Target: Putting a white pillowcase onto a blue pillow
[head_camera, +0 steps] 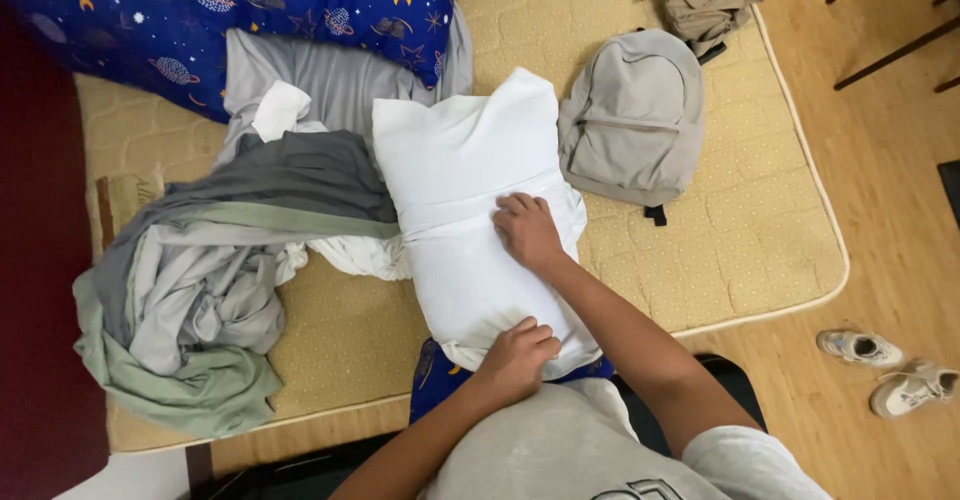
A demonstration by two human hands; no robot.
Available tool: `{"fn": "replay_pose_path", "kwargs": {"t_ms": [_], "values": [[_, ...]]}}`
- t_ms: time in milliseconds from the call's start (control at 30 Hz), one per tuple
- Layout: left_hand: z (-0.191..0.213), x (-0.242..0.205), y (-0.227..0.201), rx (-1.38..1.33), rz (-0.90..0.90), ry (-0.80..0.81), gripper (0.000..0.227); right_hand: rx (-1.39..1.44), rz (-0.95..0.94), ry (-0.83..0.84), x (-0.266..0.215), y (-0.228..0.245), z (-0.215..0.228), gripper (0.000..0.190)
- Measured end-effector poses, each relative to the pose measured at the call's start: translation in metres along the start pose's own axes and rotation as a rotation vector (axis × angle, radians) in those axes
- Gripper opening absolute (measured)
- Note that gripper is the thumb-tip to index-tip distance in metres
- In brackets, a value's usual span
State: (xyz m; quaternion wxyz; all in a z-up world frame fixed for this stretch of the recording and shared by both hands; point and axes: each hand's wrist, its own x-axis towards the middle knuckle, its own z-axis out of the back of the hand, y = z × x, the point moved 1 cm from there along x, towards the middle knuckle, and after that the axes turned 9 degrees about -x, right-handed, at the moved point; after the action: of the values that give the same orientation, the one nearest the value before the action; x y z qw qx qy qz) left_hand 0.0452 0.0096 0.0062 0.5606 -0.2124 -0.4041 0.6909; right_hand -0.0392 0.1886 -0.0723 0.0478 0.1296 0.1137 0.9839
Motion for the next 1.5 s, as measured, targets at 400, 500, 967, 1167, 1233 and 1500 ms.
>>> {"fn": "replay_pose_path", "kwargs": {"t_ms": [400, 500, 967, 1167, 1233, 1500], "values": [[0.020, 0.014, 0.124, 0.058, 0.038, 0.035, 0.013, 0.260, 0.083, 0.076, 0.012, -0.024, -0.039, 0.016], [0.096, 0.074, 0.160, 0.011, 0.030, -0.187, 0.020, 0.510, -0.008, 0.137, -0.009, -0.016, -0.081, 0.018], [0.056, 0.084, 0.282, 0.271, 0.938, 0.404, 0.065, 0.819, -0.351, 0.504, -0.105, 0.049, -0.075, 0.015], [0.022, 0.031, 0.251, 0.223, 0.972, 0.185, 0.075, 0.695, -0.345, 0.375, -0.104, 0.008, -0.105, 0.018], [0.013, 0.018, 0.234, 0.182, 0.989, 0.146, 0.077, 0.658, -0.357, 0.371, -0.101, -0.011, -0.107, 0.023], [-0.025, -0.053, 0.249, 0.036, 0.690, -0.418, 0.051, 0.359, -0.418, 0.338, -0.099, -0.034, -0.056, 0.036]]}}
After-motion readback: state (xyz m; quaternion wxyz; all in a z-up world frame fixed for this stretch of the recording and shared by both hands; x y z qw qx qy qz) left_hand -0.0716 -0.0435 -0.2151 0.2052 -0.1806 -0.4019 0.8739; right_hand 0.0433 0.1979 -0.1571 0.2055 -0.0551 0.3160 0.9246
